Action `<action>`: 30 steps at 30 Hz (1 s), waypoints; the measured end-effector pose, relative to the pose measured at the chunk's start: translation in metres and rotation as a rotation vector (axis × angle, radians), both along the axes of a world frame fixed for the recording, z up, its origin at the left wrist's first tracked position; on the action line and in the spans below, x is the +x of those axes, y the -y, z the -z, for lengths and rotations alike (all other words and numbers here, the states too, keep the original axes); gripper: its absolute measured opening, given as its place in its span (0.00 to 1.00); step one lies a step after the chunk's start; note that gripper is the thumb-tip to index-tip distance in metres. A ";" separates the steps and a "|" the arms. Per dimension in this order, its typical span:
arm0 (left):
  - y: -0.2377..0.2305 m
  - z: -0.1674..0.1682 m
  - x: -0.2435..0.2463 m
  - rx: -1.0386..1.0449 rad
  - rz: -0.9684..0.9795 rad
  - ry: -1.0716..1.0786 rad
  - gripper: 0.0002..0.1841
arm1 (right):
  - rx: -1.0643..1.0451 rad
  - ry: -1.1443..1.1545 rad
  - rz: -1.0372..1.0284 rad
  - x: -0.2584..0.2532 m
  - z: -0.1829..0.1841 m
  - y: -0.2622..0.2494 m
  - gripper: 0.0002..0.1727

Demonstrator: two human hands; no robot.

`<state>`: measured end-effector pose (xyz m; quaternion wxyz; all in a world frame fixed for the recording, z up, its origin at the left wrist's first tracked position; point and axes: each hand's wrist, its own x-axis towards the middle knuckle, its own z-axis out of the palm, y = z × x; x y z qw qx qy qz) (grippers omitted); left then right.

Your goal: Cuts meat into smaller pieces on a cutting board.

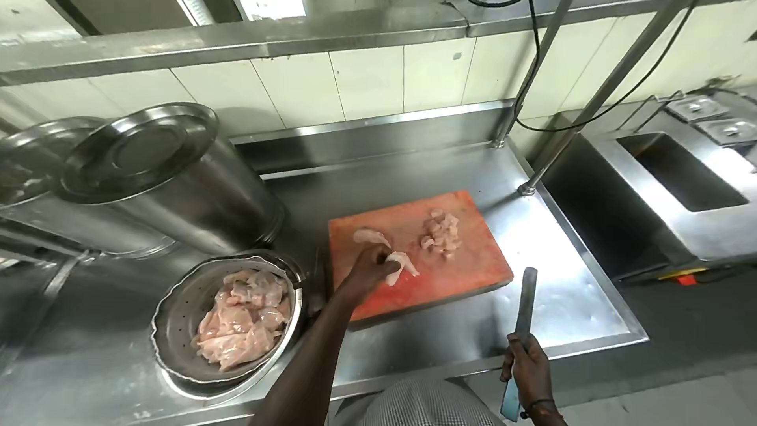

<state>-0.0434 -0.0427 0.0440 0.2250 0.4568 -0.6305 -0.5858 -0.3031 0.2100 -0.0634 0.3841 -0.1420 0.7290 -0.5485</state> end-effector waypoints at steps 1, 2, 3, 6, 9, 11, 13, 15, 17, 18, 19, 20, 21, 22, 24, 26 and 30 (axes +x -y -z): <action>-0.006 0.000 0.003 -0.007 0.022 0.081 0.11 | 0.002 -0.013 -0.028 0.002 -0.004 0.001 0.11; -0.010 0.006 0.008 -0.032 0.067 0.210 0.13 | 0.002 -0.018 -0.065 0.004 -0.010 0.004 0.11; -0.013 0.015 0.014 -0.067 0.120 0.354 0.14 | -0.001 -0.023 -0.114 0.007 -0.016 0.007 0.11; -0.026 0.042 0.028 -0.165 0.208 0.645 0.15 | -0.003 -0.057 -0.342 0.015 -0.033 0.018 0.13; -0.034 0.042 0.029 -0.214 0.215 0.761 0.18 | 0.086 -0.138 -0.618 0.027 -0.047 0.028 0.16; -0.039 0.045 0.026 -0.361 0.200 0.777 0.23 | 0.223 -0.332 -0.810 0.036 -0.055 0.037 0.18; -0.044 0.052 0.019 -0.499 0.172 0.678 0.23 | 0.382 -0.521 -0.970 0.048 -0.067 0.048 0.20; -0.045 0.059 0.007 -0.566 0.173 0.587 0.19 | 0.495 -0.619 -1.078 0.059 -0.073 0.057 0.20; -0.045 0.067 -0.003 -0.596 0.161 0.534 0.16 | 0.559 -0.654 -1.135 0.067 -0.076 0.064 0.20; -0.044 0.071 -0.006 -0.616 0.146 0.522 0.15 | 0.580 -0.668 -1.147 0.071 -0.078 0.066 0.19; -0.043 0.075 -0.009 -0.633 0.139 0.521 0.14 | 0.601 -0.681 -1.153 0.074 -0.079 0.069 0.19; -0.042 0.077 -0.011 -0.640 0.141 0.527 0.13 | 0.622 -0.694 -1.156 0.077 -0.081 0.070 0.19; -0.042 0.078 -0.012 -0.646 0.146 0.533 0.13 | 0.644 -0.708 -1.162 0.079 -0.083 0.072 0.19; -0.041 0.079 -0.013 -0.648 0.150 0.542 0.13 | 0.666 -0.727 -1.172 0.082 -0.085 0.074 0.19; -0.038 0.077 -0.015 -0.617 0.160 0.556 0.12 | 0.698 -0.775 -1.181 0.088 -0.087 0.083 0.19; -0.035 0.077 -0.016 -0.585 0.167 0.555 0.11 | 0.707 -0.816 -1.177 0.095 -0.083 0.099 0.21; -0.034 0.083 -0.016 -0.604 0.158 0.513 0.08 | 0.639 -0.844 -1.139 0.107 -0.070 0.136 0.22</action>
